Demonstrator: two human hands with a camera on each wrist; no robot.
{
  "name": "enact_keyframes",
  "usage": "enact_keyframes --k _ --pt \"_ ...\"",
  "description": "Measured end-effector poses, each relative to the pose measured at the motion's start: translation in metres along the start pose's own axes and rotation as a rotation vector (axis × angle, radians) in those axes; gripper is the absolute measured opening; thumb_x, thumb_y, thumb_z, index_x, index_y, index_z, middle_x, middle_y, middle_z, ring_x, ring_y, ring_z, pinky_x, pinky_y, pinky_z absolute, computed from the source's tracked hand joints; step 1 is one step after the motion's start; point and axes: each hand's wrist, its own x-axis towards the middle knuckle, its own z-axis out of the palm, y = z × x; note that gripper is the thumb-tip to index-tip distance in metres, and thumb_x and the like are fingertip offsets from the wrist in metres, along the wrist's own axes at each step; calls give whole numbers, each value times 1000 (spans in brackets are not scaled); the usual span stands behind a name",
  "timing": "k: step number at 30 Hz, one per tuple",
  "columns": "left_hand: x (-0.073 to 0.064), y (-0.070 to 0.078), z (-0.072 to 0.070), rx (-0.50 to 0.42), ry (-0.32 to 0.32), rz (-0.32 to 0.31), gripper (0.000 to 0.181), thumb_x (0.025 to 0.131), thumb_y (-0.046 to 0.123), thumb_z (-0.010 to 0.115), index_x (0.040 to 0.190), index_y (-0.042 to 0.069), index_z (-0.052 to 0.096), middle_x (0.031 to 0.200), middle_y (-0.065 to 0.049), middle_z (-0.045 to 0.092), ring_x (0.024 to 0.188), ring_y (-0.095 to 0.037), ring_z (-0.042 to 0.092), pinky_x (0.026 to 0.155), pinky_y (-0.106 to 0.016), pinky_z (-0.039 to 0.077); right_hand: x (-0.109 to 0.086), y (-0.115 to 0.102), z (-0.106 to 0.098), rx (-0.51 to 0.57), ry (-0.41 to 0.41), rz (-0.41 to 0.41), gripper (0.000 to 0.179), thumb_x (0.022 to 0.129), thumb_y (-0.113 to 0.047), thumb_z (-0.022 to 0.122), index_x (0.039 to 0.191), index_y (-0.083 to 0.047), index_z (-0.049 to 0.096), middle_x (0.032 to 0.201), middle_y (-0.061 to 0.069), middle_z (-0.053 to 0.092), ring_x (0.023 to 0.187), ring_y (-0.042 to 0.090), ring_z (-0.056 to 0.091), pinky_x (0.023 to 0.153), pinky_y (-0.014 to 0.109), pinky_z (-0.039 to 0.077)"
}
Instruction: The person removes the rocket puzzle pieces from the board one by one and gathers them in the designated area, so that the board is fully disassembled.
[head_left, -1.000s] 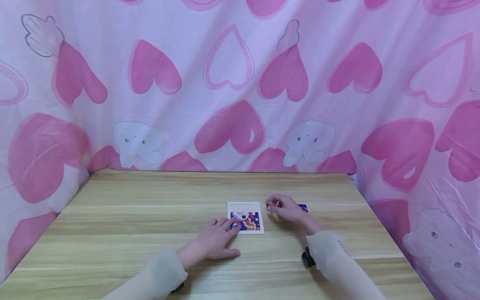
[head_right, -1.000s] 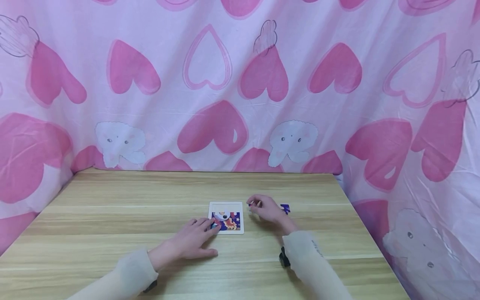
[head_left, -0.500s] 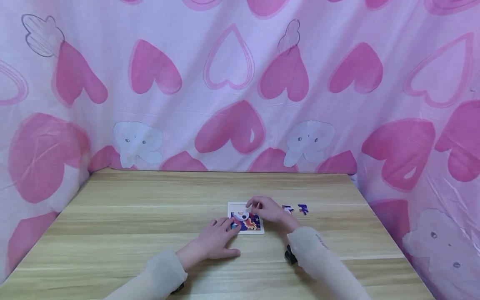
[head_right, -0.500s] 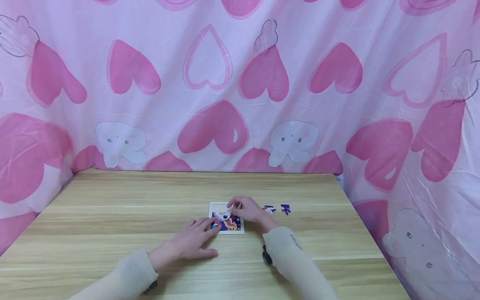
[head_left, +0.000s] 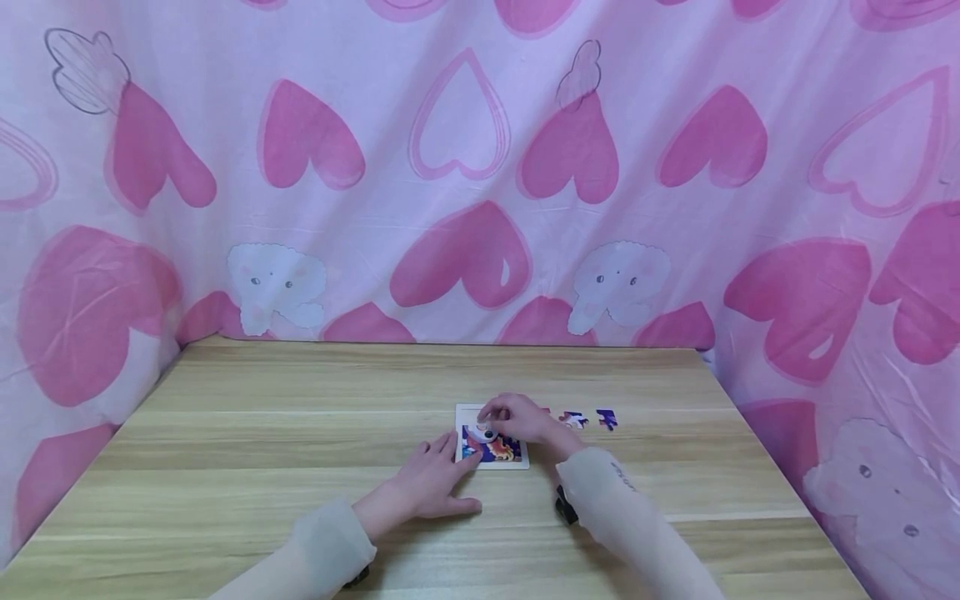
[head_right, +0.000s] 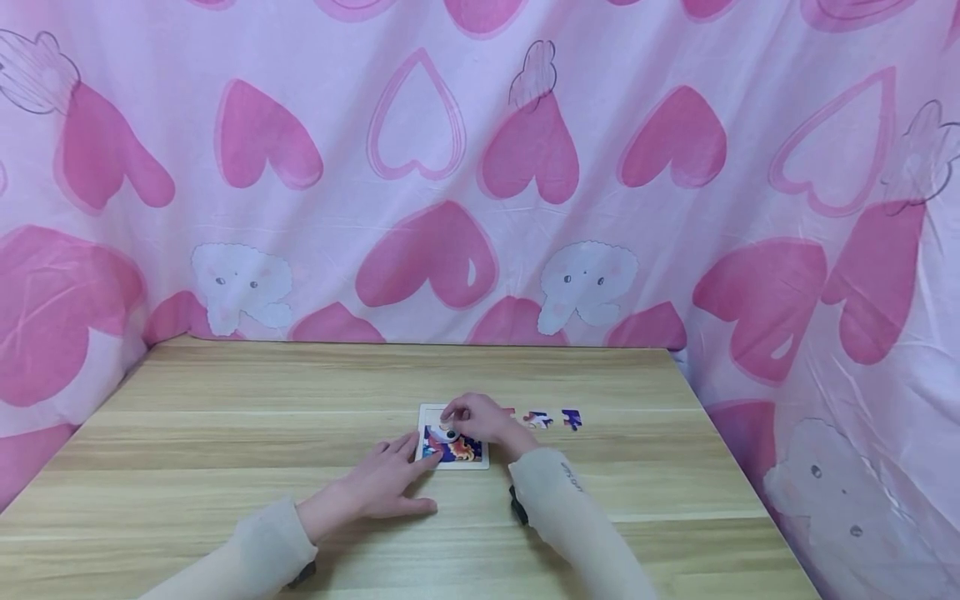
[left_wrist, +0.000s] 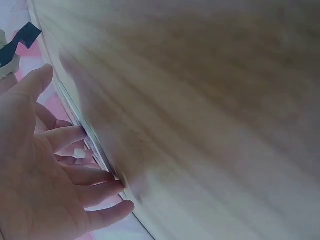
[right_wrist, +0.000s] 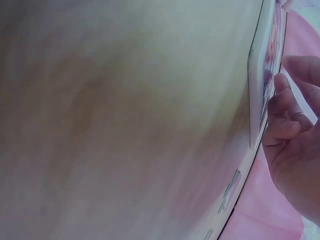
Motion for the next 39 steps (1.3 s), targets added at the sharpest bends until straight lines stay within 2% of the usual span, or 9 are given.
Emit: enact_keyframes --k 3,7,15,26,33,39 --pt "1 1 0 17 -1 3 75 75 67 45 133 19 42 135 -24 30 123 -37 27 91 -54 30 2 0 1 -7 -23 0 21 79 -3 61 98 -10 65 83 -3 53 75 11 48 68 28 42" --pt "1 1 0 31 6 9 75 75 67 45 133 19 42 134 -24 31 122 -37 29 91 -54 31 3 -2 1 -15 -55 39 23 77 -7 64 99 -13 64 84 -2 51 77 12 47 70 28 41" --pt "1 1 -2 30 9 17 74 76 66 46 132 19 43 133 -24 33 121 -37 30 90 -54 31 6 -6 3 -56 -88 40 20 77 -10 67 96 -14 64 83 -3 50 76 11 47 68 27 41" --pt "0 2 -3 7 5 13 73 76 65 47 132 18 43 134 -24 32 122 -37 29 90 -55 31 10 -11 5 -24 -114 139 16 77 -9 67 92 -14 62 81 -4 52 76 12 48 69 26 42" --pt "0 2 -4 10 -1 10 74 76 65 47 132 18 43 134 -24 32 122 -37 29 90 -54 31 12 -10 4 -1 -124 127 16 76 -6 66 86 -14 58 78 -1 51 74 13 47 68 28 40" --pt "1 2 -4 20 5 14 74 75 65 47 132 19 43 134 -24 32 121 -37 30 90 -54 32 11 -10 4 42 -98 110 18 75 -3 67 85 -14 57 80 -2 52 75 14 47 70 29 40"
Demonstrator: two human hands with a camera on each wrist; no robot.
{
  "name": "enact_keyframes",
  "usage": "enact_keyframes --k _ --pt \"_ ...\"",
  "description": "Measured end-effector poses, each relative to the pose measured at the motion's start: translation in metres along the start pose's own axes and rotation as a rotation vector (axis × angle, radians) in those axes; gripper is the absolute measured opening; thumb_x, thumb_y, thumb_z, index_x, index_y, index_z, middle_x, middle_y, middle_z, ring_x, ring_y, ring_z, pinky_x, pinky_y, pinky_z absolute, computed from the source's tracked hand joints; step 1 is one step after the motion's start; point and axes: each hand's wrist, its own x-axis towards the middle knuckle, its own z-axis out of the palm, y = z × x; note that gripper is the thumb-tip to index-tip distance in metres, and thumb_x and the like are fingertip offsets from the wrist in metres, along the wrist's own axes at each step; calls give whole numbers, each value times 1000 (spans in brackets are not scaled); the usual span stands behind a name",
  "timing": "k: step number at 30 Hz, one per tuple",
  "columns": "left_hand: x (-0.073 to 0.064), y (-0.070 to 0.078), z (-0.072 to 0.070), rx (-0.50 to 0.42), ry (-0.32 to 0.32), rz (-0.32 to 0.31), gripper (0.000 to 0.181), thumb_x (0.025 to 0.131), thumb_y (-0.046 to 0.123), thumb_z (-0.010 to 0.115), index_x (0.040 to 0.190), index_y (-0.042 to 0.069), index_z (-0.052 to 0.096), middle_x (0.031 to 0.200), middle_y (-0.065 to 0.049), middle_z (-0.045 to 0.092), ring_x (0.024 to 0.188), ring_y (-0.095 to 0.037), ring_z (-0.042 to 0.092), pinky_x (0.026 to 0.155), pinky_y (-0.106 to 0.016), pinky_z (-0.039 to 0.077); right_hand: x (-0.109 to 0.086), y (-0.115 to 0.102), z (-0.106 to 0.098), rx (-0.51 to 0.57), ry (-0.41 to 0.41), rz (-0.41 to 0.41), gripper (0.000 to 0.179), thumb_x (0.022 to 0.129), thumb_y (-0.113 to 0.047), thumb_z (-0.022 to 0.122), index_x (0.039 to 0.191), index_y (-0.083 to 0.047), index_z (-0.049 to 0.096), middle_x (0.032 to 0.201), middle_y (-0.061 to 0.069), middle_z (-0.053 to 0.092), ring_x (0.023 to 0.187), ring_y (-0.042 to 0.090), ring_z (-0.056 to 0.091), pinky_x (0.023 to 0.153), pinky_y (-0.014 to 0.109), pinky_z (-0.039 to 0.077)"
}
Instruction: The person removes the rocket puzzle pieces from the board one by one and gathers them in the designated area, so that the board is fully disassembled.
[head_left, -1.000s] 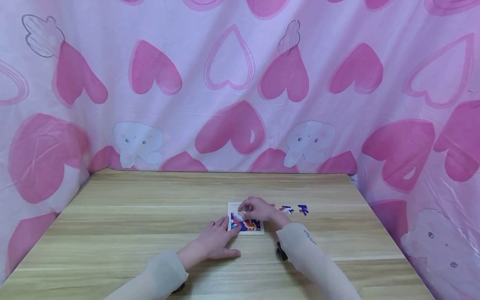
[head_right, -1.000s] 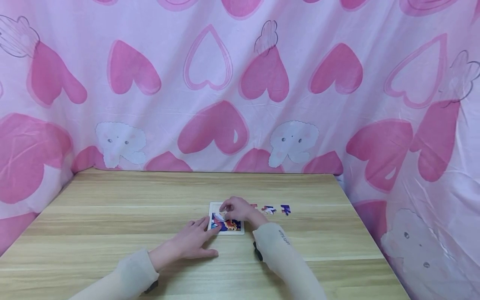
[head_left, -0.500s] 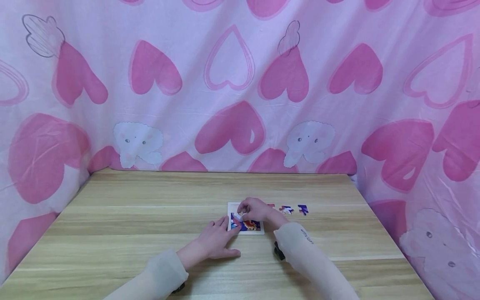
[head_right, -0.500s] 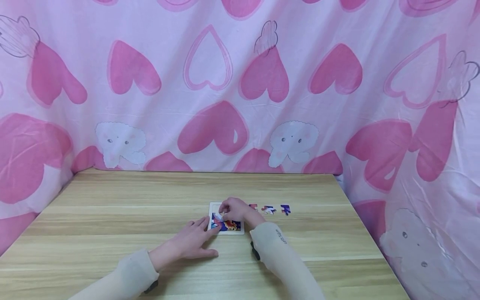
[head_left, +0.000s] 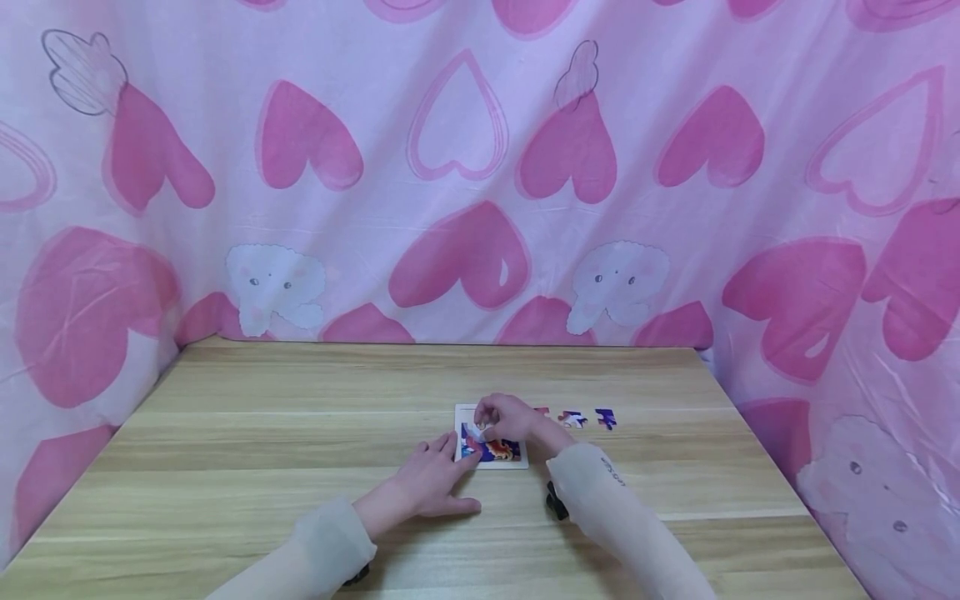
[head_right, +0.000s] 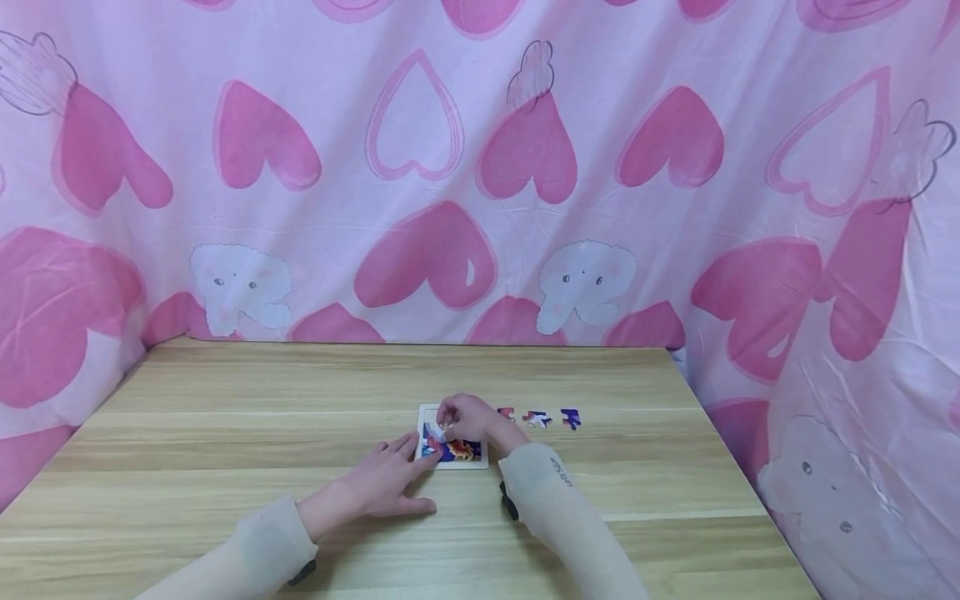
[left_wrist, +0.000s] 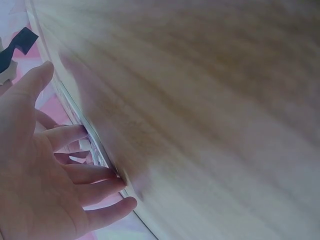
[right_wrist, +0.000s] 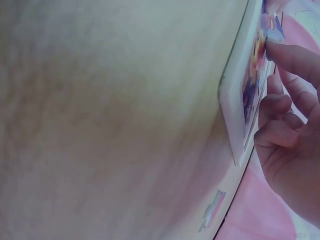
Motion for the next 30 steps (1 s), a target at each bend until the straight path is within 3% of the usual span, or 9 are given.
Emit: enact_keyframes --k 11,24,30 --pt "0 0 0 -7 -10 -1 73 76 65 46 133 19 42 135 -24 31 122 -37 29 90 -54 31 -2 2 0 113 -1 6 19 77 4 62 86 -12 56 80 0 57 75 14 53 68 27 45" --pt "-1 0 0 -14 -5 -2 74 76 65 47 132 18 43 134 -25 31 121 -38 30 89 -54 32 -4 10 -3 219 28 -88 18 79 8 55 94 -3 57 84 5 57 78 17 54 72 29 46" --pt "-1 0 0 -20 -1 -1 73 75 64 48 132 18 44 133 -25 33 121 -38 30 89 -54 32 -16 12 -15 238 30 -56 18 80 5 54 95 -4 56 85 5 56 80 17 52 74 31 43"
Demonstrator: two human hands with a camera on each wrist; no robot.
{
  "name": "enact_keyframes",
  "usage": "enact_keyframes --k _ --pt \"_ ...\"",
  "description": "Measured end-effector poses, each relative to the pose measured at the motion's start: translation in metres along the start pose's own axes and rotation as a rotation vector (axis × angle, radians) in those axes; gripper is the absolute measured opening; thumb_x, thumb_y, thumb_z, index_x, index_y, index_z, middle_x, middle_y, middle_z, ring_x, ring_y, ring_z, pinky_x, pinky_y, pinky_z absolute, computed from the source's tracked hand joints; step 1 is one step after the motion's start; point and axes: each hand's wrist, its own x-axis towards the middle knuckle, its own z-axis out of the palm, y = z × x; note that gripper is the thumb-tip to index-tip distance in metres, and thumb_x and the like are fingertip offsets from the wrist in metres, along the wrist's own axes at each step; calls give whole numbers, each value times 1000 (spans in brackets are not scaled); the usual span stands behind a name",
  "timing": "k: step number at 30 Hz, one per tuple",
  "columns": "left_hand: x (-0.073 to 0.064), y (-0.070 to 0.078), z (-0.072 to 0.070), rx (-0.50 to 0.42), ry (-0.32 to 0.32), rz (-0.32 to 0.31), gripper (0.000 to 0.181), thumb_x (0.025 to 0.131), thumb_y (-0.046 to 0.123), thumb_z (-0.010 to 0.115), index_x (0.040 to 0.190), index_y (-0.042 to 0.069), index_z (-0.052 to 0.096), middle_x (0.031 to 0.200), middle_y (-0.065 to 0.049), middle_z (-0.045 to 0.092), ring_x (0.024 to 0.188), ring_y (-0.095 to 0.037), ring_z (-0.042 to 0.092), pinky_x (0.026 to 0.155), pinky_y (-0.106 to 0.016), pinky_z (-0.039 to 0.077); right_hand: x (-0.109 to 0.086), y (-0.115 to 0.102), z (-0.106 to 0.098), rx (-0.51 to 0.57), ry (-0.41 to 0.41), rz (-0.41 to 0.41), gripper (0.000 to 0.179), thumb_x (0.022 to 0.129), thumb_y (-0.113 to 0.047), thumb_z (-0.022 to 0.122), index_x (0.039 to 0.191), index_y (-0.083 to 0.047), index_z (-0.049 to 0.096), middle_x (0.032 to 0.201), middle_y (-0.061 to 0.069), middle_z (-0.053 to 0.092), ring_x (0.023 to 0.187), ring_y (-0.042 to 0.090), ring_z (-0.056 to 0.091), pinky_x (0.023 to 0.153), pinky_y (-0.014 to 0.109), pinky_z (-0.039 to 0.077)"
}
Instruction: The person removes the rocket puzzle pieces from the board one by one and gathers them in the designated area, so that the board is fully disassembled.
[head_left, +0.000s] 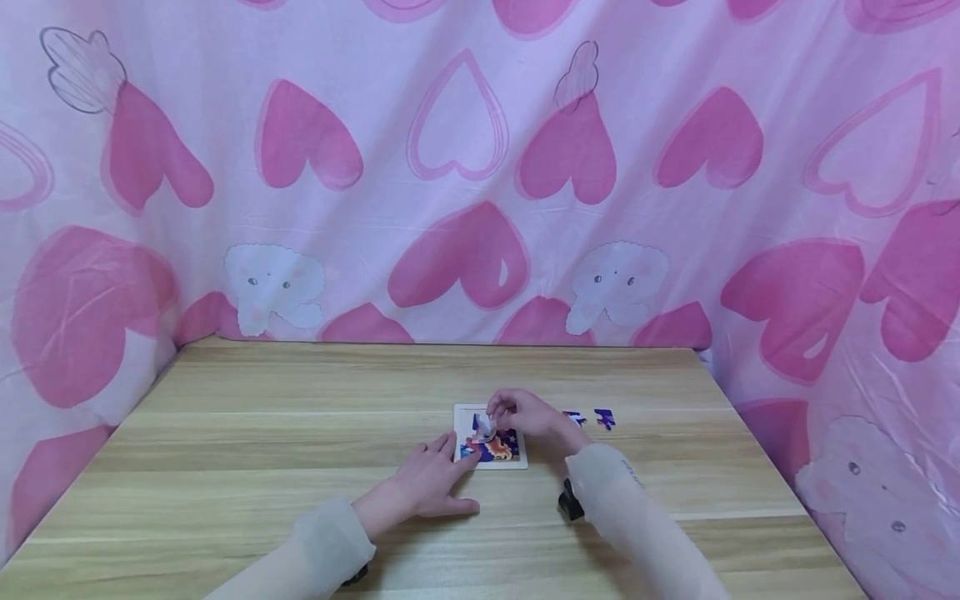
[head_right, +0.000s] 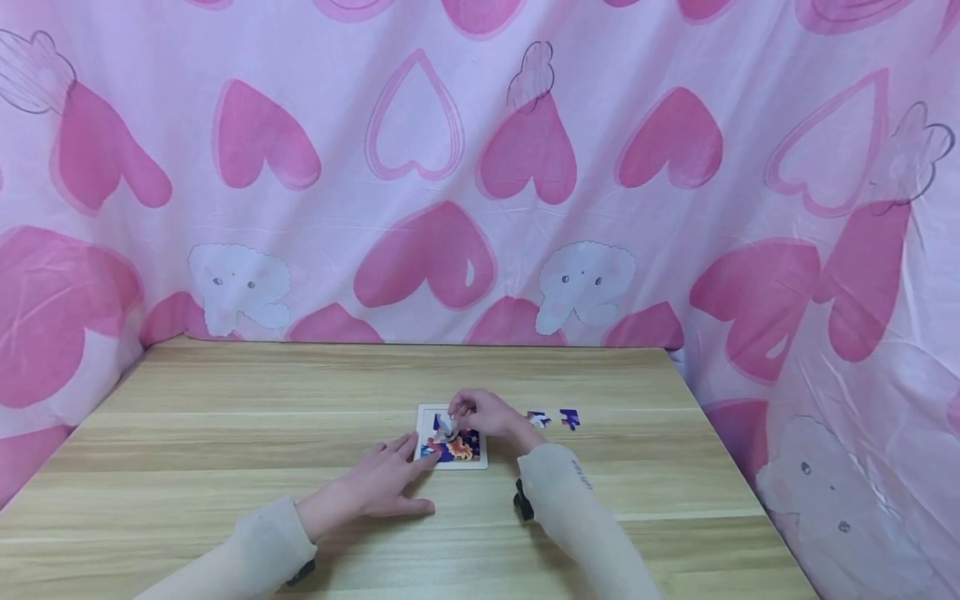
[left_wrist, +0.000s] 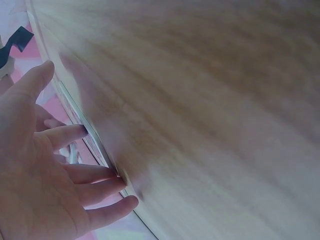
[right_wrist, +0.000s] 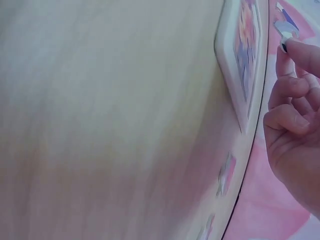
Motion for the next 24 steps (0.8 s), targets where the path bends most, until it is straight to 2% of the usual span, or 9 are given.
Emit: enact_keyframes --k 13,24 --pt "0 2 -2 -20 -22 -13 74 75 64 49 132 17 43 134 -25 31 122 -38 29 91 -54 30 -34 17 -31 14 -35 47 15 78 4 56 92 0 56 83 8 54 77 20 49 69 33 44" --pt "-1 2 -2 -20 -31 -19 74 76 64 48 133 17 42 135 -25 30 123 -37 28 92 -54 29 -57 34 -47 20 -62 76 15 79 4 55 94 3 54 85 7 55 78 19 50 69 32 45"
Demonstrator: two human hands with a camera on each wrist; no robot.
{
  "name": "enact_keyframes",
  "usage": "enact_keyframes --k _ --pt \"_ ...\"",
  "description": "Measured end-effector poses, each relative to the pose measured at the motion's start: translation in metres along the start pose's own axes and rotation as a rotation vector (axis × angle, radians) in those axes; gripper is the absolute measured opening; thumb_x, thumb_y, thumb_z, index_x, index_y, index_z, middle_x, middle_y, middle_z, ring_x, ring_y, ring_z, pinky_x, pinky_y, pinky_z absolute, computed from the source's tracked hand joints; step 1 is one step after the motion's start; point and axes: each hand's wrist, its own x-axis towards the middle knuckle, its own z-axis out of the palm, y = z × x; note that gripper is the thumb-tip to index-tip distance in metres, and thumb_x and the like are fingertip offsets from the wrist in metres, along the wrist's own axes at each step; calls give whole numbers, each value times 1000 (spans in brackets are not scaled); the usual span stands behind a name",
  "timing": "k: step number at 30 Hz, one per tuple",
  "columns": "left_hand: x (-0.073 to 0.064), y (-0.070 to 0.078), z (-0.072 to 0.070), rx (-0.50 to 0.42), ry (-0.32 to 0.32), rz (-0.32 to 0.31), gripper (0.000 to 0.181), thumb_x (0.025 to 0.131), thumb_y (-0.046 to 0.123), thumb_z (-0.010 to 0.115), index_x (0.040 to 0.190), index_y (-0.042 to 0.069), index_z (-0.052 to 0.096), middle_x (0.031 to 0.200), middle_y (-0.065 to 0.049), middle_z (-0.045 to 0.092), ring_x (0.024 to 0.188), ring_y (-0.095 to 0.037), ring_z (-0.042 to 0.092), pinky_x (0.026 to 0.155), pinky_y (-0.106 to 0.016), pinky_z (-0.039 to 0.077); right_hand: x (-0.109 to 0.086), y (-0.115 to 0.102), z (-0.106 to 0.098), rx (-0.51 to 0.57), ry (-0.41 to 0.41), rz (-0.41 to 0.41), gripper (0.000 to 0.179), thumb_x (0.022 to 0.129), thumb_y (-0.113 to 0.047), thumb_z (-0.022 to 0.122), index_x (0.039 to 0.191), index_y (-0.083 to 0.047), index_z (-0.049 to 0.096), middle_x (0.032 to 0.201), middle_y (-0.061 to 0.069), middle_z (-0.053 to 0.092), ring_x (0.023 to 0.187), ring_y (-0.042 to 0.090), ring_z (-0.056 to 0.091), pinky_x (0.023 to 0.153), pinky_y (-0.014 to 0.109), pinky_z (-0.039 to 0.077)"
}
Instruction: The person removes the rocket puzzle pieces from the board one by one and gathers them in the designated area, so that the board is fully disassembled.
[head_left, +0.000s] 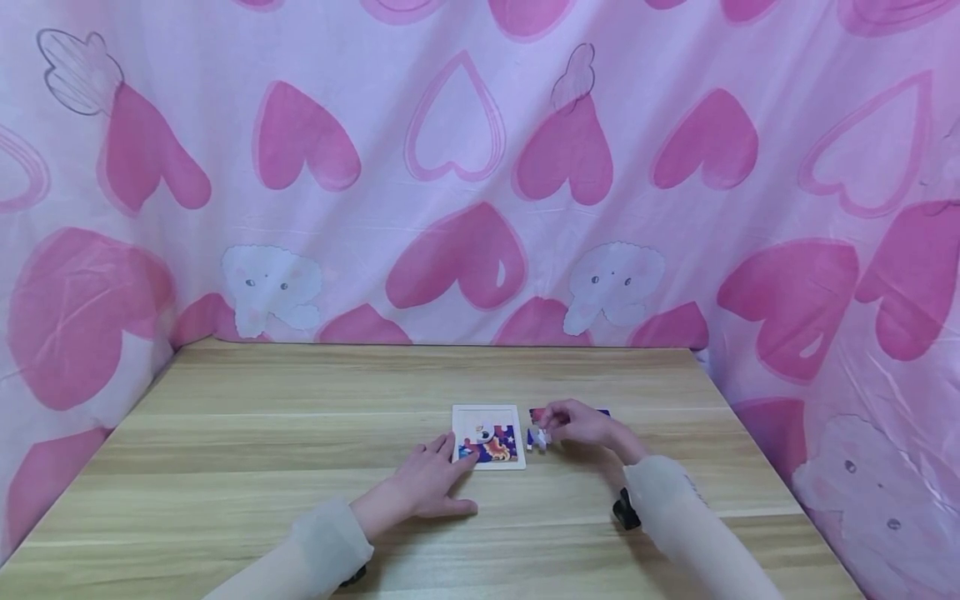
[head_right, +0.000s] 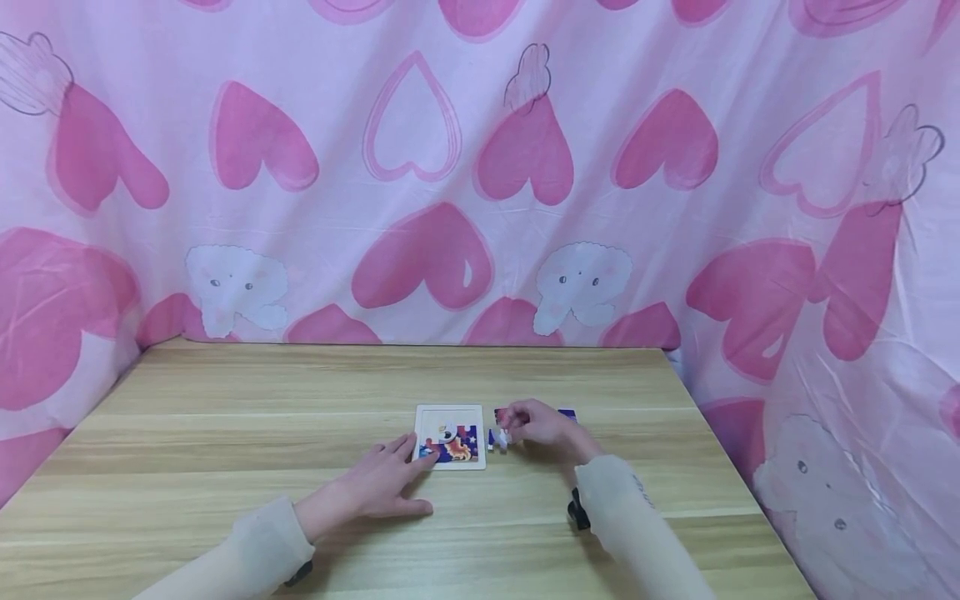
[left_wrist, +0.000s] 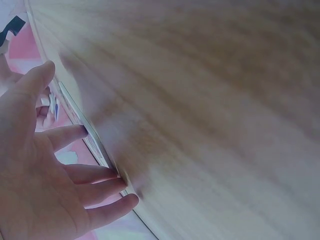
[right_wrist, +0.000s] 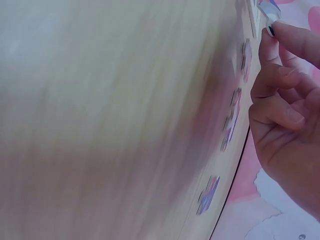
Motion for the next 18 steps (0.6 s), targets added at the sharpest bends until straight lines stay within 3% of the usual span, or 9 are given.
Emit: enact_keyframes --k 9,18 --pt "1 -1 2 2 14 6 74 75 64 49 132 17 43 134 -25 30 122 -38 28 91 -54 30 -8 10 -3 -6 -41 59 16 76 3 57 92 1 56 80 7 54 70 15 47 62 27 42" --pt "1 -1 2 1 7 3 74 75 64 48 133 18 42 135 -25 30 123 -37 28 92 -53 30 -8 9 -2 -44 -19 101 15 77 1 58 92 -1 56 78 4 54 70 15 46 62 26 40"
